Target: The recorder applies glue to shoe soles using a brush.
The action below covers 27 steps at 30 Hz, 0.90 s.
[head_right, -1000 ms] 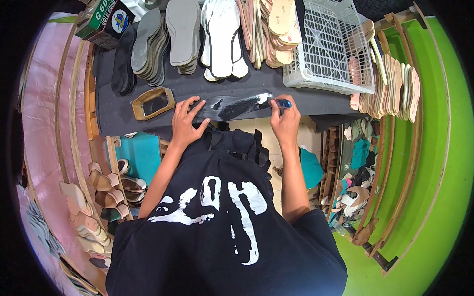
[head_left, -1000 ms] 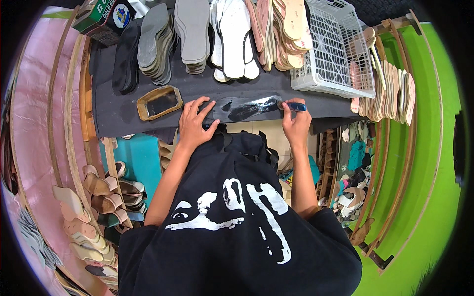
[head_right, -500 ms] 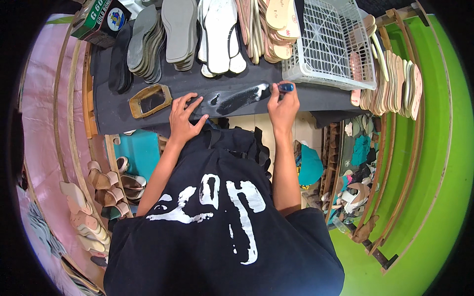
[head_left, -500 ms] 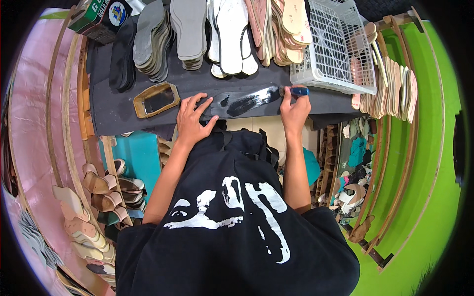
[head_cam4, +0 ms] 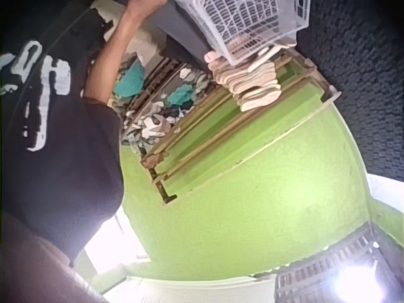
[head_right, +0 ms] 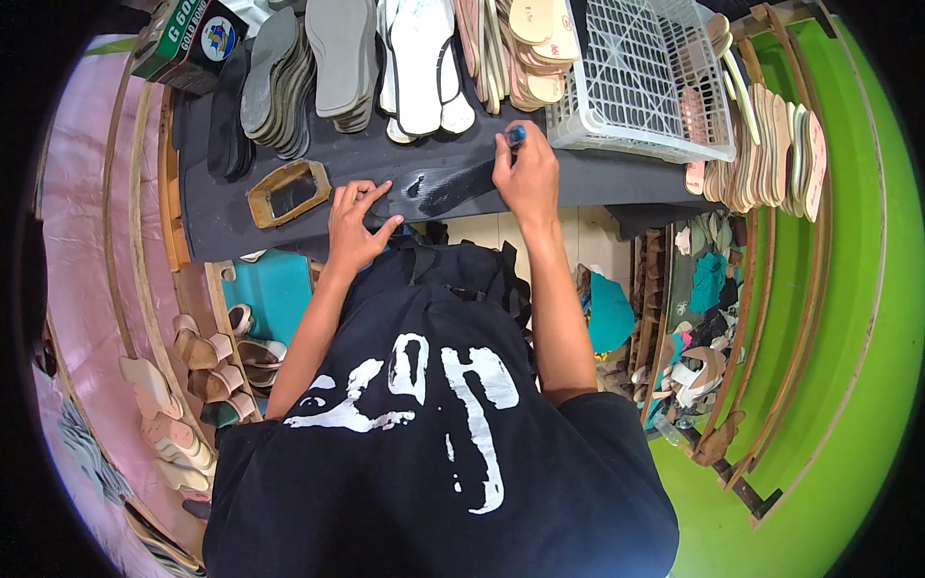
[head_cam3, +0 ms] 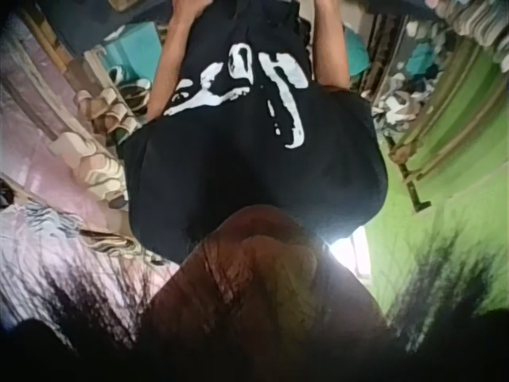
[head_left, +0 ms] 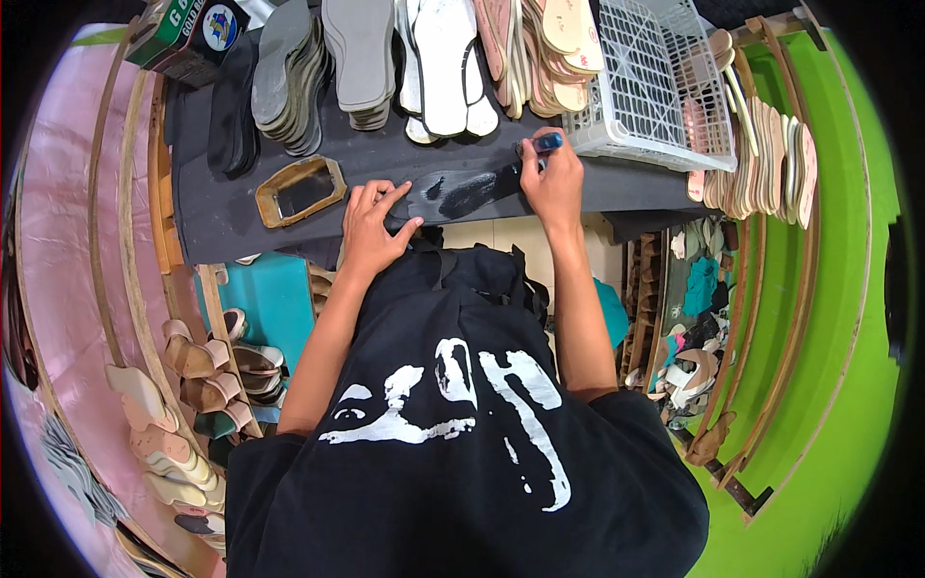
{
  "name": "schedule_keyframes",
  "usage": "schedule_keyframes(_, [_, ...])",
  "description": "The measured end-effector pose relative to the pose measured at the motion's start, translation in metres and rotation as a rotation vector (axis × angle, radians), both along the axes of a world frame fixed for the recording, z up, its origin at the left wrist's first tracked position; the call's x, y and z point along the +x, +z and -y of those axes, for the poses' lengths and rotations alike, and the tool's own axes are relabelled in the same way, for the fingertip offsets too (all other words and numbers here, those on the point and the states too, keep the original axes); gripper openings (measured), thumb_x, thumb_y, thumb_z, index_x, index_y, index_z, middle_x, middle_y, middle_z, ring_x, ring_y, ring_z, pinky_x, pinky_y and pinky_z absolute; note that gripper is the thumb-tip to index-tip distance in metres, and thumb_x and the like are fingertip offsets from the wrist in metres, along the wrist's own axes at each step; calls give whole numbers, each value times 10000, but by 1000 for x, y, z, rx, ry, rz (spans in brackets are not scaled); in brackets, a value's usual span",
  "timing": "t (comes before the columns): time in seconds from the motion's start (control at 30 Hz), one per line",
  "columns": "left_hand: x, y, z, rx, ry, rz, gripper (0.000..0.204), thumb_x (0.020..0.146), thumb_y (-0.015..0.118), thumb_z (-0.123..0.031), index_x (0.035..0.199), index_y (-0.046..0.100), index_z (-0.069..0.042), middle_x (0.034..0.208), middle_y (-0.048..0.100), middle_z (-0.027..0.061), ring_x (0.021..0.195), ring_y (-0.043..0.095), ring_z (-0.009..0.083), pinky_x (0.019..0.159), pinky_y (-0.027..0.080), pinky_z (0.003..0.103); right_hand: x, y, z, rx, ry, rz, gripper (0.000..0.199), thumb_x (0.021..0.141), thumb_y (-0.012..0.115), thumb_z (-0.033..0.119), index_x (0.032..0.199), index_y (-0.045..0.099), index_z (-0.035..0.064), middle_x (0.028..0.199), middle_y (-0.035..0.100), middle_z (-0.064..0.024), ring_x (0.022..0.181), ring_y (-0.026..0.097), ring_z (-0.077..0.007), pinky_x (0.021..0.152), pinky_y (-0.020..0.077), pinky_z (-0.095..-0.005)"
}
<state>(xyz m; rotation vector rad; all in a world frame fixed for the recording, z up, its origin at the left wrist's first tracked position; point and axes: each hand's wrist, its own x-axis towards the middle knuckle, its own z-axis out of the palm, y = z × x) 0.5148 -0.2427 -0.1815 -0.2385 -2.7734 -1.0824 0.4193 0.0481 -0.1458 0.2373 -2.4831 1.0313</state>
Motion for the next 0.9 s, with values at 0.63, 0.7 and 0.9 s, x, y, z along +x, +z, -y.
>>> schedule_keyframes(0.63, [1, 3, 2, -48, -92, 45, 613, 860, 872, -296, 1432, 731, -129, 1261, 632, 56, 1089, 550, 290, 1013, 447, 420, 33, 1, -17, -94, -259, -2, 156, 975, 775, 85, 996, 661, -19, 831, 723, -168, 718, 751, -287, 666, 581, -383])
schedule_keyframes(0.7, [1, 3, 1, -41, -92, 46, 611, 860, 872, -296, 1431, 732, -131, 1261, 632, 55, 1087, 549, 289, 1011, 447, 419, 24, -5, -13, -31, -229, -40, 160, 965, 776, 73, 998, 646, -15, 802, 683, -169, 694, 711, -344, 655, 560, -425])
schedule_keyframes(0.9, [3, 4, 1, -43, -64, 84, 607, 854, 874, -306, 1414, 739, -113, 1275, 634, 48, 1149, 553, 290, 1036, 433, 423, 17, -10, -3, 66, -9, -193, 166, 941, 790, 46, 985, 636, 2, 815, 641, -163, 701, 648, -389, 653, 524, -457])
